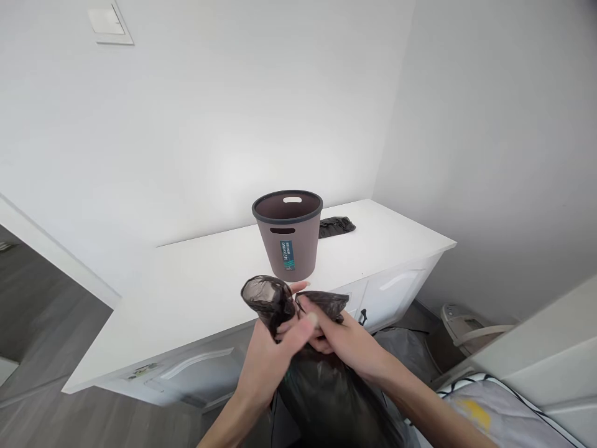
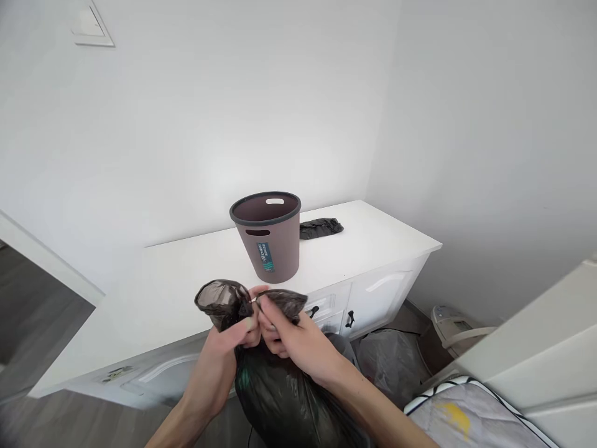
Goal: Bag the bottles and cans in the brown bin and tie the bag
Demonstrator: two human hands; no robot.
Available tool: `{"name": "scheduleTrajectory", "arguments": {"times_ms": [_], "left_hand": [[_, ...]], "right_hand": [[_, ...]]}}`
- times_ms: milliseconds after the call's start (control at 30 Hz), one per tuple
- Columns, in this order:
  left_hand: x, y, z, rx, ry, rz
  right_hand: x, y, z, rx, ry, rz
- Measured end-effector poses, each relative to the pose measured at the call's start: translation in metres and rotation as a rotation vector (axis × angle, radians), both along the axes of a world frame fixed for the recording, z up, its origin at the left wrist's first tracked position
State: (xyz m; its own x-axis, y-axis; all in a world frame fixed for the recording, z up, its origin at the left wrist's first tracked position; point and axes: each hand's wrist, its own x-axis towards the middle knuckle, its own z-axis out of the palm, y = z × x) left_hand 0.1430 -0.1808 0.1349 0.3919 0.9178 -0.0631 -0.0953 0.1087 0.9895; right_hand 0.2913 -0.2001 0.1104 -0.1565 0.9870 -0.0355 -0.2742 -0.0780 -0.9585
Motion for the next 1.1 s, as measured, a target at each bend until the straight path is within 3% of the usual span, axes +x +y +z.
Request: {"name": "scheduleTrajectory", "arguments": {"times_ms": [100,300,467,667,733,867,1000,1100], "left_hand": [[0.003,0.002,-0.001,0.058,0.202,-0.043],[0.005,0.001,-0.013,0.043,0.202,-0.008],[0.004,0.006,-0.022,-0.114,0.021,0.077],[0.008,0.012,-0.015,-0.129,-0.028,0.073],[0.007,0.014,-0.013,-0.076,-0.005,0.058],[0.003,0.018,-0.009,0.045,0.103,-0.035],[-0.007,0.017,-0.003,0.418,0.422,-0.079],[-0.015,0.014,0.005,0.624,0.579,-0.076]], "right_hand": [[0.006,-0.005,-0.002,0.155,-0.222,0.034],[0.014,-0.012,-0.011,0.272,-0.386,0.124],[0.018,-0.011,-0.019,0.183,-0.064,0.262],[0.017,-0.009,-0.030,0.171,0.424,0.125],[0.016,-0.008,-0.029,0.153,0.487,0.076],[0.012,0.000,-0.029,0.031,0.482,-0.148],[0.008,0.007,-0.032,-0.015,0.310,-0.277],[0.002,0.001,-0.026,0.053,0.093,-0.269]]}}
